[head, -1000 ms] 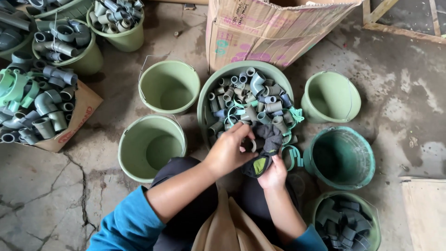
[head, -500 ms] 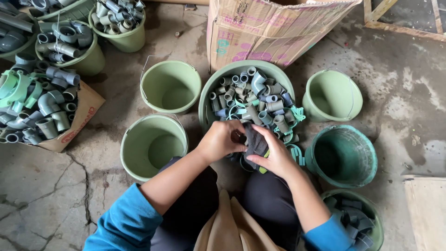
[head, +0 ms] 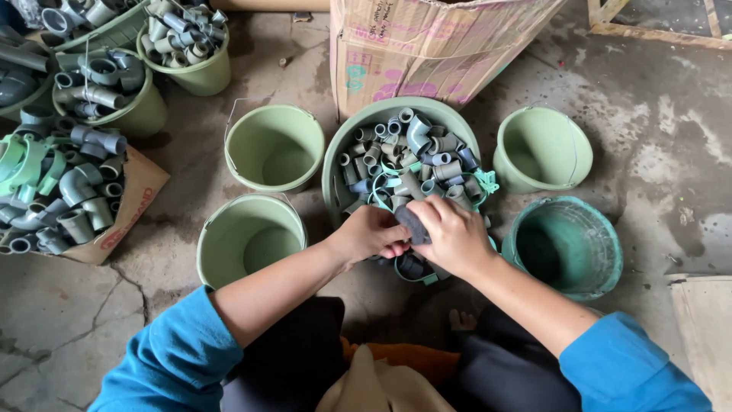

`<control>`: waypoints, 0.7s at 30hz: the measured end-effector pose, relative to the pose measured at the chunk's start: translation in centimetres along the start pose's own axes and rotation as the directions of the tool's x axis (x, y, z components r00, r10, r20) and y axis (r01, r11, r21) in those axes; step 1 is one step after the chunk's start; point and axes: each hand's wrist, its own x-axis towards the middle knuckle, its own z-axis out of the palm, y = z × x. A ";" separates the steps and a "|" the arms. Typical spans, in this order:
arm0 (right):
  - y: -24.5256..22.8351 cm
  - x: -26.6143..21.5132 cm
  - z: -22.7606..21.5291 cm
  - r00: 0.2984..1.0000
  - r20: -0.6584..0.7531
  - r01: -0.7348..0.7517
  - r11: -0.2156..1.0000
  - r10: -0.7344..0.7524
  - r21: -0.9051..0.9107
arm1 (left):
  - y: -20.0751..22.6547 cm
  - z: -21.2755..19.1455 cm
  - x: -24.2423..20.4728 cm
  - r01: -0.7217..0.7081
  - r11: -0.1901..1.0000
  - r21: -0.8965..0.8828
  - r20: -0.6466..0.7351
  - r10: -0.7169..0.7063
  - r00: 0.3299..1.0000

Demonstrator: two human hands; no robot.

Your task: The person sits on the floor and wipes small gray plastic pipe fittings with a cloth, one at a time, then places them into a green bucket. The person repeats this process for multiple fittings throughout the clip.

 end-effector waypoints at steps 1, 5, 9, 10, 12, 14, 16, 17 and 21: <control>0.7 0.6 0.1 1.000 -0.002 -0.006 1.000 0.006 -0.004 | 1.5 0.1 -0.2 -0.001 1.000 0.005 0.005 0.001 1.000; 3.3 4.0 -3.1 0.724 0.583 -0.420 0.906 0.369 -0.053 | 5.6 0.5 0.4 -0.425 0.715 0.555 0.209 0.375 0.903; 5.5 4.7 -6.5 0.566 0.824 -0.560 0.744 0.022 0.365 | 9.1 1.5 0.5 -0.870 0.039 0.492 0.784 0.413 0.462; 6.0 4.2 -7.0 0.561 0.828 -0.568 0.737 0.022 0.366 | 9.5 2.0 0.4 -0.871 0.048 0.490 0.787 0.407 0.465; 7.0 3.3 -8.2 0.614 0.763 -0.578 0.544 -0.202 0.609 | 10.3 3.0 0.2 -0.936 -0.237 0.261 0.884 0.448 0.133; 6.2 3.7 -10.6 0.670 0.701 -0.579 0.421 -0.242 0.698 | 9.9 3.7 1.6 -0.905 -0.363 0.221 0.838 0.546 -0.015; 5.8 4.0 -11.6 0.718 0.636 -0.565 0.297 -0.285 0.770 | 10.0 3.7 2.5 -0.851 -0.480 0.215 0.760 0.629 -0.164; 5.8 3.9 -11.4 0.751 0.611 -0.550 0.275 -0.250 0.789 | 10.1 3.1 2.7 -0.776 -0.582 0.241 0.735 0.632 -0.246; 2.2 4.8 -12.1 0.726 0.669 -0.519 0.510 -0.161 0.686 | 8.5 2.4 2.8 -0.628 -0.738 0.249 0.659 0.604 -0.448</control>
